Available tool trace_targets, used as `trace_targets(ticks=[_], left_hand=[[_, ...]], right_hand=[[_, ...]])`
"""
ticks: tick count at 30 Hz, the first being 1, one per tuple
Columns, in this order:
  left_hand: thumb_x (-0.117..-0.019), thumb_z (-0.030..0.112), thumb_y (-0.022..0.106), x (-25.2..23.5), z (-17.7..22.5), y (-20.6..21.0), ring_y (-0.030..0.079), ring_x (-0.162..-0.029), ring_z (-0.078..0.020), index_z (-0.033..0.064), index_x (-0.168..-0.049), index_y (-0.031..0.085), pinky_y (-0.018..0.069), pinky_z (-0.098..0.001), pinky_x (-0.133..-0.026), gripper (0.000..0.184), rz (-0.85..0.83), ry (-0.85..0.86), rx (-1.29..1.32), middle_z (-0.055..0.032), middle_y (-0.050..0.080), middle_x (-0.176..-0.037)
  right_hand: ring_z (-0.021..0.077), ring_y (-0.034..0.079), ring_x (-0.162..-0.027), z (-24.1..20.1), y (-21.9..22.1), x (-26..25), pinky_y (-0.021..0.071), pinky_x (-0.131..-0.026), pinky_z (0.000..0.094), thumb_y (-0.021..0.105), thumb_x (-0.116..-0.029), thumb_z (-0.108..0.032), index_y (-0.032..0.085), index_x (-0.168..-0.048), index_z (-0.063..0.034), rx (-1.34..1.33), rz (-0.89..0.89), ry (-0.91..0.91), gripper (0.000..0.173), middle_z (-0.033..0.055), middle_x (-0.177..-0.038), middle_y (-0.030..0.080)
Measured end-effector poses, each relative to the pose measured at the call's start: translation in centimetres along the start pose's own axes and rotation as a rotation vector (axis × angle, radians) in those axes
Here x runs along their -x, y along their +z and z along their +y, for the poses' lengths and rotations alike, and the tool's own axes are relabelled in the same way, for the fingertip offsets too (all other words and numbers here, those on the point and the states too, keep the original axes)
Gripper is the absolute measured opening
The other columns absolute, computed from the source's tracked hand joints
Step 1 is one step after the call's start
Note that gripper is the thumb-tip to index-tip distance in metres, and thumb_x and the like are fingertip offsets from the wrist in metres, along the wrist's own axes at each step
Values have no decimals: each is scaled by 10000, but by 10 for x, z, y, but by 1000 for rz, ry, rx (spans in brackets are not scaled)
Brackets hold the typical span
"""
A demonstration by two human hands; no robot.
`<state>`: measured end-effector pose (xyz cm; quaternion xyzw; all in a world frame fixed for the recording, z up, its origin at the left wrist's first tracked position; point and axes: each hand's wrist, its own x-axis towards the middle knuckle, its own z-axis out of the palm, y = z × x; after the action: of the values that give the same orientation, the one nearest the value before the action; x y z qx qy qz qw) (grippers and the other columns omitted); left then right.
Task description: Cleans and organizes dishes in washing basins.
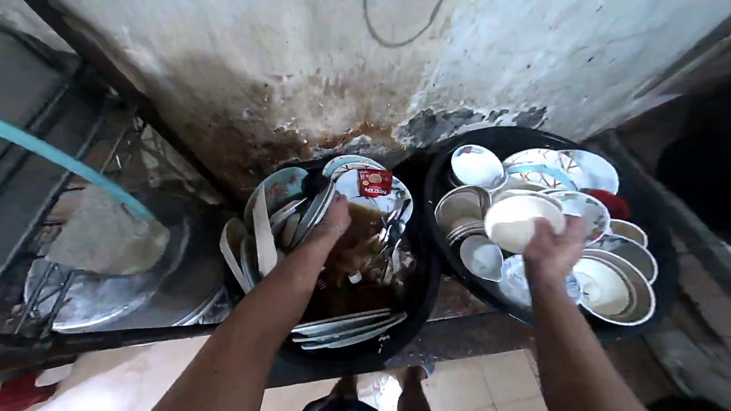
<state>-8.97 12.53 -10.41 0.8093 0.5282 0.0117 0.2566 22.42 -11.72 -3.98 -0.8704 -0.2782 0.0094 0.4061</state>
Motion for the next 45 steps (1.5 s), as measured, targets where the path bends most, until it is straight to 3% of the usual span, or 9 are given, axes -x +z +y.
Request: trace_targets(ticks=[9, 12, 14, 18, 23, 33, 35, 38, 45], left_hand=[[-1005, -10, 549, 12, -12, 15, 500, -1368, -477, -34, -1503, 431, 432, -588, -1120, 513, -11, -156, -254, -338, 447, -1500], [-992, -48, 553, 13, -12, 6, 515, -1339, -502, 6, -1547, 371, 463, -610, -1077, 587, -7, -64, -267, -342, 431, -1507], [-968, -60, 579, 12, -19, 11, 516, -1329, -517, -16, -1531, 390, 463, -623, -1072, 595, -6, -64, -316, -358, 443, -1488], [-938, -52, 640, 36, -14, 10, 542, -1300, -518, 20, -1586, 282, 498, -602, -1039, 744, -97, -245, -243, -361, 399, -1516], [-1028, 44, 515, 76, -7, -6, 679, -1032, -493, 188, -1659, 182, 569, -595, -842, 728, -101, -244, -212, -297, 320, -1611], [-958, 286, 663, 54, -43, 33, 544, -1347, -413, 32, -1545, 401, 435, -630, -1097, 691, -12, -425, 134, -246, 558, -1452], [-945, 318, 679, 56, -40, 25, 513, -1380, -402, 0, -1511, 436, 406, -625, -1126, 693, -28, -436, 106, -245, 545, -1466], [-1005, 165, 579, 72, -23, 15, 588, -1280, -455, 79, -1624, 242, 499, -615, -1031, 710, -60, -383, 16, -289, 574, -1398], [-930, 28, 653, 97, -11, 11, 715, -966, -420, 299, -1660, 186, 603, -570, -768, 908, 179, -136, -65, -148, 289, -1677]], right_hand=[[499, 493, -1329, 4, -26, -10, 433, -1089, 611, 570, -1034, -302, 504, -1438, 25, 241, -7, -52, 524, 354, -1474, 436], [392, 693, -1017, -42, 19, 67, 557, -902, 610, 550, -1062, -170, 628, -1244, 30, 162, -502, -353, 281, 256, -1136, 680], [228, 714, -1013, -62, 68, 112, 590, -921, 539, 645, -1014, -317, 708, -1207, -177, 248, -987, -485, 247, 56, -1105, 731], [419, 653, -1154, -87, 147, 160, 501, -965, 660, 651, -997, -376, 628, -1364, -208, 677, -1396, -579, 404, 188, -1221, 692], [442, 682, -1071, -120, 129, 151, 532, -895, 646, 538, -1035, -139, 598, -1395, -231, 725, -1202, -631, 377, 206, -1146, 710], [500, 639, -1153, -167, 157, 121, 530, -883, 657, 487, -1073, -133, 453, -1485, -29, 582, -953, -195, 426, 306, -1252, 642], [492, 687, -1001, -140, 179, 136, 561, -767, 664, 550, -1020, -138, 527, -1413, -83, 582, -907, -325, 397, 274, -1111, 689], [378, 687, -1092, -126, 185, 149, 527, -930, 601, 573, -1002, -135, 573, -1398, -215, 648, -810, -519, 405, 150, -1141, 723], [454, 608, -1190, -90, 147, 145, 494, -995, 628, 812, -713, 34, 667, -1223, -48, 172, -411, -789, 537, 243, -1283, 624]])
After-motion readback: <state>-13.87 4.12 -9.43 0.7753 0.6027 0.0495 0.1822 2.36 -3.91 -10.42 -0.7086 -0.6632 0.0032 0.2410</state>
